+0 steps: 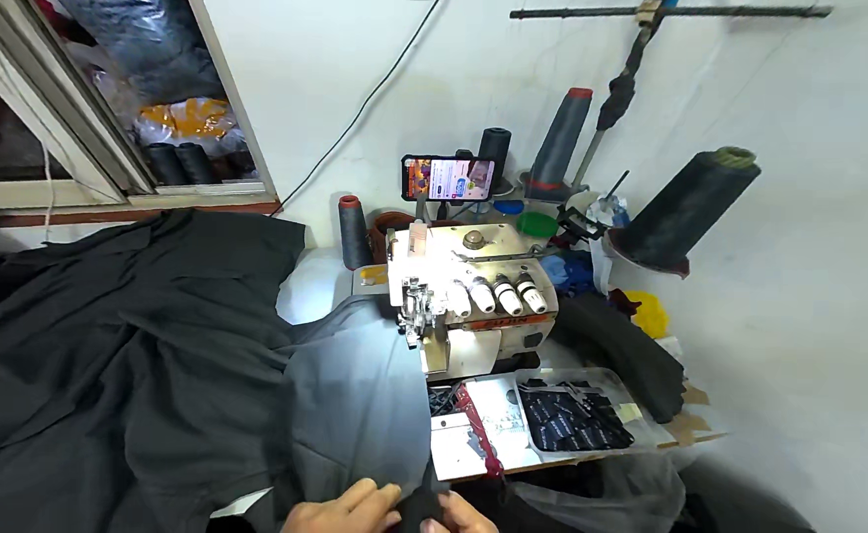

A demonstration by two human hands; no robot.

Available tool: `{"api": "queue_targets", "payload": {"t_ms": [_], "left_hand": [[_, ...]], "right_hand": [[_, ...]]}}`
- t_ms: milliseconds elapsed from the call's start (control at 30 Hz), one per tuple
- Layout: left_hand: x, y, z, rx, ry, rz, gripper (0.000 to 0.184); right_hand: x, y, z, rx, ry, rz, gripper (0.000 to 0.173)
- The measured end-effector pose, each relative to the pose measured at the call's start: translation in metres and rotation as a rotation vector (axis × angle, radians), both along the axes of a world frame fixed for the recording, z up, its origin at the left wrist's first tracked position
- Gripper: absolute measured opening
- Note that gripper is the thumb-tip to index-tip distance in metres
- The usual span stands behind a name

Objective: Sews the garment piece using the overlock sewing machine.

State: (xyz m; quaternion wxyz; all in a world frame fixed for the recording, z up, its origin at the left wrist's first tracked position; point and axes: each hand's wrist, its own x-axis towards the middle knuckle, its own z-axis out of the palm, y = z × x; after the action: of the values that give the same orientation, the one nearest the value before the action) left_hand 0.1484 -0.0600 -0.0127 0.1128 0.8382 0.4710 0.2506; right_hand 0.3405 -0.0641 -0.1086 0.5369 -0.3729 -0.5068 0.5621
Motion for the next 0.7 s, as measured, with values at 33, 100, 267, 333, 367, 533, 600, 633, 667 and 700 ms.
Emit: {"api": "queue_targets", "payload": {"t_ms": [33, 100, 267, 333, 367, 533, 600, 633, 667, 700], "left_hand": [[0.001, 0.005, 0.001, 0.064, 0.077, 0.037, 0.025], [0.003, 0.018, -0.003, 0.231, 0.196, 0.099, 0.025], [0.013, 0.054, 0.0, 0.459, 0.33, 0.179, 0.028], [0.02, 0.066, 0.004, 0.495, 0.376, 0.213, 0.025], [0.024, 0.071, 0.006, 0.499, 0.402, 0.237, 0.023], [0.043, 0.088, 0.019, 0.445, 0.486, 0.334, 0.011], [0.05, 0.094, 0.021, 0.448, 0.466, 0.352, 0.013], [0.053, 0.095, 0.021, 0.443, 0.455, 0.363, 0.013], [0.055, 0.096, 0.02, 0.44, 0.436, 0.372, 0.013], [0.057, 0.096, 0.019, 0.438, 0.422, 0.383, 0.013]], "right_hand": [[-0.003, 0.003, 0.003, -0.005, 0.013, -0.01, 0.027], [-0.009, 0.007, 0.011, -0.021, 0.043, -0.038, 0.028], [-0.018, 0.018, 0.024, -0.052, 0.044, -0.105, 0.02], [-0.019, 0.024, 0.026, -0.044, 0.051, -0.118, 0.018], [-0.019, 0.027, 0.027, -0.047, 0.058, -0.126, 0.017], [-0.021, 0.04, 0.03, -0.03, 0.076, -0.158, 0.015], [-0.022, 0.046, 0.031, -0.015, 0.076, -0.174, 0.014], [-0.022, 0.049, 0.03, -0.01, 0.072, -0.181, 0.014], [-0.022, 0.052, 0.03, -0.008, 0.071, -0.189, 0.014], [-0.022, 0.054, 0.029, -0.007, 0.065, -0.198, 0.014]]}}
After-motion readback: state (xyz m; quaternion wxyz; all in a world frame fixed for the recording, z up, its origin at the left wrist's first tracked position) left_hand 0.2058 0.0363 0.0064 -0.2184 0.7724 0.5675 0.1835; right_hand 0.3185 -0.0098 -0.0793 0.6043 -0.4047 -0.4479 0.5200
